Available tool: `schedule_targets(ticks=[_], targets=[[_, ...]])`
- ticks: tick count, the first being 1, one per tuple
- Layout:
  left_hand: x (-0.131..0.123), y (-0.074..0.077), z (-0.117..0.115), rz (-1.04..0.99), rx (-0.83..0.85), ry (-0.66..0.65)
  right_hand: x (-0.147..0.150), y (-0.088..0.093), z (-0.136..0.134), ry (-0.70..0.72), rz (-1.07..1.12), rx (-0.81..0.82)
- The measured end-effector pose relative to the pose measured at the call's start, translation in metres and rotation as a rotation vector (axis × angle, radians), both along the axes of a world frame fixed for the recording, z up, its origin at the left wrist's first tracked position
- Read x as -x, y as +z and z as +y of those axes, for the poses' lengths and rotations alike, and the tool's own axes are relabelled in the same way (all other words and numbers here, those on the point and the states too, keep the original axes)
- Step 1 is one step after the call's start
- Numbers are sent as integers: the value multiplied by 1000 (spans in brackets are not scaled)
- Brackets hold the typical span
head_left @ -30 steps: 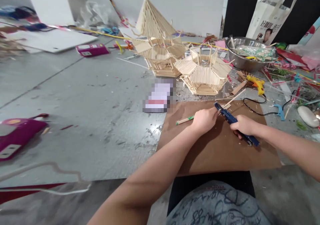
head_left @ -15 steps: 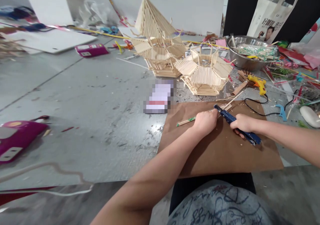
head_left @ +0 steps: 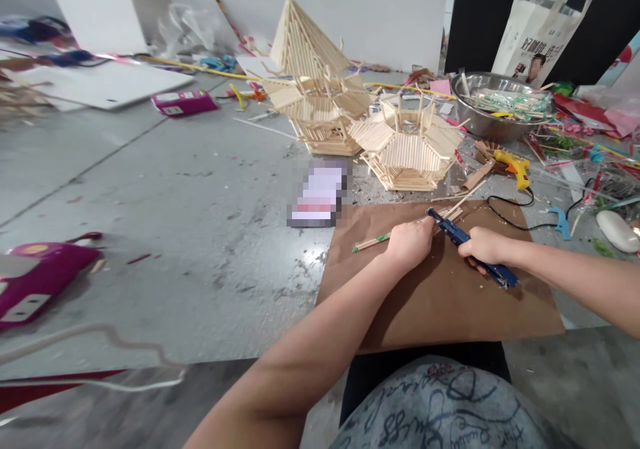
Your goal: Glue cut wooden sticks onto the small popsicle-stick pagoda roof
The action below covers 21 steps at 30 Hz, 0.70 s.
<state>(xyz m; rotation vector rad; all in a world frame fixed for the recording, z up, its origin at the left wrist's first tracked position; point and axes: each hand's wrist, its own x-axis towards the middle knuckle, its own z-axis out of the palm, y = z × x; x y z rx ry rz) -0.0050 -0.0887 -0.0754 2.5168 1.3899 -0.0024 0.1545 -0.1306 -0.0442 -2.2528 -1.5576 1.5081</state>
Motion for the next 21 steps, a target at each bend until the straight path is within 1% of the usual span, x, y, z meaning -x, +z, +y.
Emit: schedule_targets(ticks=[4, 6, 8, 11, 13, 14, 16, 17, 21], targets=[[0, -1, 1, -7, -6, -1, -2, -5, 0, -8, 14, -20], [0, -1, 1, -16, -8, 0, -2, -5, -2, -18, 35, -20], [0, 0, 0, -23, -5, 7, -2, -2, -4, -36, 76, 2], [-1, 2, -2, -52, 11, 20, 0, 7, -8, -68, 198, 51], [-1, 4, -3, -88, 23, 35, 1, 11, -10, -68, 255, 65], [-1, 5, -3, -111, 29, 50, 1, 13, -10, -54, 250, 57], [0, 4, -2, -199, 47, 78, 1, 13, -10, 8, 186, 15], [1, 4, -1, -274, 59, 89, 1, 13, -10, 45, 138, -14], [2, -1, 4, -682, 158, 122, -1, 12, -7, 168, -2, -153]])
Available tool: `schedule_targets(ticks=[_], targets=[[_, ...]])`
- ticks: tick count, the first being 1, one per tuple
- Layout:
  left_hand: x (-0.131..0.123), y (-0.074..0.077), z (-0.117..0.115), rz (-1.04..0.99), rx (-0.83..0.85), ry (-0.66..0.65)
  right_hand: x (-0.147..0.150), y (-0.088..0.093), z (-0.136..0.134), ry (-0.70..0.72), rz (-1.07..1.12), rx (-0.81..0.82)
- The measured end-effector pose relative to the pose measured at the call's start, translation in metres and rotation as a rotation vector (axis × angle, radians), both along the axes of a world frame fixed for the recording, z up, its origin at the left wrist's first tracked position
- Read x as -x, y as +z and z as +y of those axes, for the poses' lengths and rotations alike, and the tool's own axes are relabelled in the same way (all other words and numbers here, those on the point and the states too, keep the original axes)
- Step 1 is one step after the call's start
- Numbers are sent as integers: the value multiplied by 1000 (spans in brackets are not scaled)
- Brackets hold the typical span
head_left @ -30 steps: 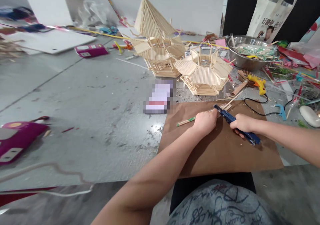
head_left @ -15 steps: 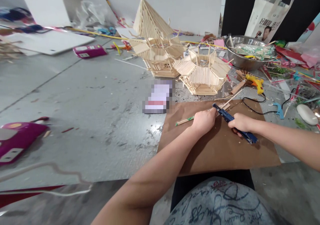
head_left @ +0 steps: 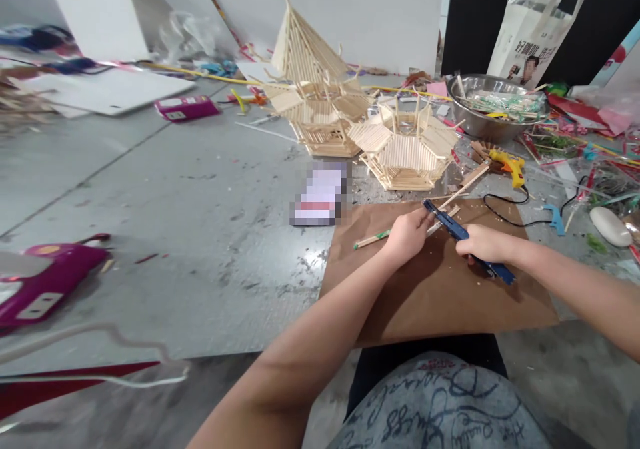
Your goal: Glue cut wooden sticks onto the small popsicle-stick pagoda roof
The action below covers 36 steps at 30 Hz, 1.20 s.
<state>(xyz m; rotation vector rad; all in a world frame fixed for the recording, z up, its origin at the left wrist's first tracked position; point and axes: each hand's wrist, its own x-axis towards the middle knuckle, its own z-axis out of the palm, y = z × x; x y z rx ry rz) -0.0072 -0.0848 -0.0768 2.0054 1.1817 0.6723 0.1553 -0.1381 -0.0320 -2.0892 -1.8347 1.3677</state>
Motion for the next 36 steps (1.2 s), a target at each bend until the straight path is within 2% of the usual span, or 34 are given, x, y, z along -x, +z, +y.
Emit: schedule_targets(ticks=[3, 6, 8, 13, 16, 21, 28, 33, 36], targets=[[-1, -3, 1, -214, 100, 11, -3, 0, 0, 23, -4, -48], [-1, -3, 1, -304, 135, -14, -7, 1, -1, 19, 49, -21], [-1, -3, 1, -275, 73, -32, -8, 3, 0, 15, 98, 5], [3, -5, 4, -90, -231, -14, -9, 7, 4, 10, 217, 87], [5, -6, 6, -69, -244, 8, -8, 7, 6, 22, 219, 74], [6, -5, 10, -319, -8, -25, -6, 9, 10, 104, 78, -80], [3, -6, 12, -772, 585, -129, -12, 9, 19, 165, 109, -74], [7, 0, 13, -888, 839, -187, -16, 15, 24, 206, 218, -10], [11, 0, 15, -885, 857, -211, -18, 23, 26, 208, 196, 19]])
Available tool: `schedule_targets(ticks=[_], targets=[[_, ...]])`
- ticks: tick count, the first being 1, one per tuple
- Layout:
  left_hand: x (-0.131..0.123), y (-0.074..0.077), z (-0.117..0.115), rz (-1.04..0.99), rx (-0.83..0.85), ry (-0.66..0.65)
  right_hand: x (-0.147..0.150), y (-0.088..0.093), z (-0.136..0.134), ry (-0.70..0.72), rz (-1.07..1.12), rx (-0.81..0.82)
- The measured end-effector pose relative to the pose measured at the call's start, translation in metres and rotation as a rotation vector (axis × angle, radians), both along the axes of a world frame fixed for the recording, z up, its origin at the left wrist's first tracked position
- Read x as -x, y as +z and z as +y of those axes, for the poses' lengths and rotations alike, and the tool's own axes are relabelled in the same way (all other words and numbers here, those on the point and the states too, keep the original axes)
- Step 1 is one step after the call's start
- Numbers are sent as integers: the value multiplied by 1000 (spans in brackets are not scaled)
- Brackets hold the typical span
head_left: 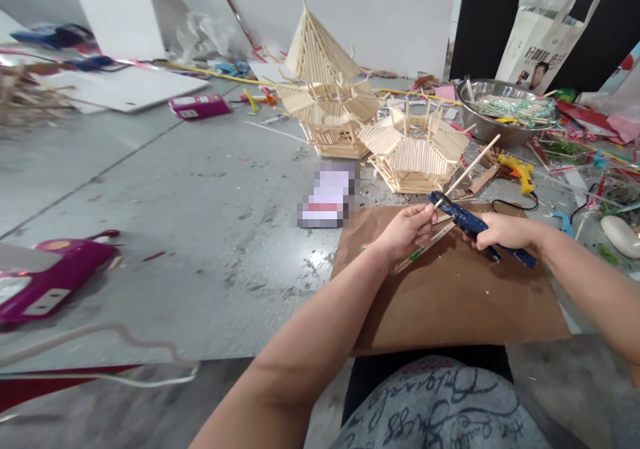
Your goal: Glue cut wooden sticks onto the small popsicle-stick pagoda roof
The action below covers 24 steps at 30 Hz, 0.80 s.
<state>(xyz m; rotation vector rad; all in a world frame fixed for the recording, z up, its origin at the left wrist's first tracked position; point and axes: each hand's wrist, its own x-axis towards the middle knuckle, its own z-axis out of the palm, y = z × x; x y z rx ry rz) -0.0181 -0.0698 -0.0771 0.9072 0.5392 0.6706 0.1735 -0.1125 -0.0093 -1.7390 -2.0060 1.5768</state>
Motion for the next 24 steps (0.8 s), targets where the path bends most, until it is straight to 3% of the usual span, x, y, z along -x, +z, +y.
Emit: schedule_targets(ticks=[4, 9, 14, 19, 24], targets=[[0, -6, 0, 141, -198, 147, -6, -1, 0, 8, -310, -284], [0, -8, -2, 593, -719, 438, -13, -32, -5, 26, -681, -524], [1, -7, -5, 858, -992, 386, -9, -54, -9, 40, -747, -756], [2, -5, -7, 932, -1095, 354, 5, -41, -10, -45, -568, -1121], [2, -3, -7, 999, -1147, 362, 25, -35, -1, 81, -537, -1462]])
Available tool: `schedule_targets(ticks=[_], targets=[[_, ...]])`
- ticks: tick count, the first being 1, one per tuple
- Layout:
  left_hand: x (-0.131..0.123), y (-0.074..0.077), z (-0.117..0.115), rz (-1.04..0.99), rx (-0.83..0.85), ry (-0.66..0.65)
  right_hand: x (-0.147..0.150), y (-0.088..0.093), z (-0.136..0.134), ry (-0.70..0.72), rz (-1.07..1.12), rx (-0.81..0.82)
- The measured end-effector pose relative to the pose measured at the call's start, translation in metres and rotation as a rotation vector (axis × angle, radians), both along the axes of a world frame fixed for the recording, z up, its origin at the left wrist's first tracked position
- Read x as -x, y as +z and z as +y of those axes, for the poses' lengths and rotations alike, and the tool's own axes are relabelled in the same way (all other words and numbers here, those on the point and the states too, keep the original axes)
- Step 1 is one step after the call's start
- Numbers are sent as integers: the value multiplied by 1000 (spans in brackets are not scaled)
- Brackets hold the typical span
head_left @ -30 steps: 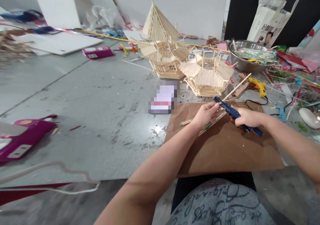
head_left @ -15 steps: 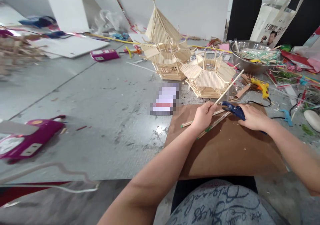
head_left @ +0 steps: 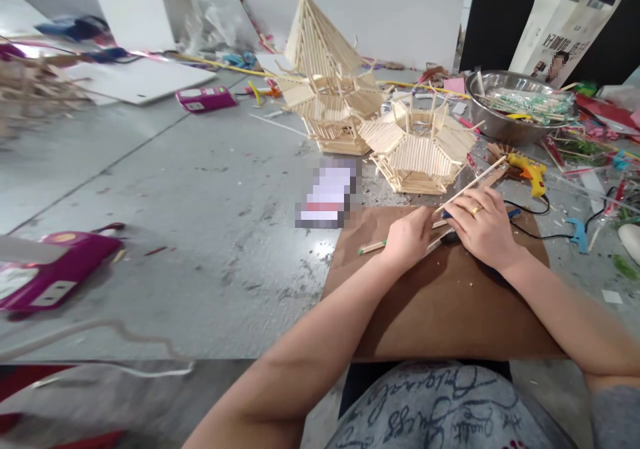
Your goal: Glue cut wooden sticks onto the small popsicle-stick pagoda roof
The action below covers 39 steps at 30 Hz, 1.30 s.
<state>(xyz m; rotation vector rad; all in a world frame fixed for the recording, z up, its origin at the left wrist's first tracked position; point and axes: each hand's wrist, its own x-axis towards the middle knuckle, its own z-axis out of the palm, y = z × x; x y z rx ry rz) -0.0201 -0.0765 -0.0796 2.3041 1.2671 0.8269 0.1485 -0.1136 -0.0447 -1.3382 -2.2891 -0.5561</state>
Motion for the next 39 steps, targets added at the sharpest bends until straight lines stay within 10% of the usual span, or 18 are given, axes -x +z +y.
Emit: schedule_targets(ticks=[12, 30, 34, 39], targets=[[1, 4, -2, 55, 64, -116, -9, -13, 18, 121, -76, 158], [-4, 3, -10, 220, -125, -56, 1, -6, 0, -79, 15, 384], [-2, 5, -6, 121, -15, -98, -3, -8, 1, -53, 67, 430], [4, 14, 1, -255, 396, -452, -14, -2, 5, 183, 205, 601]])
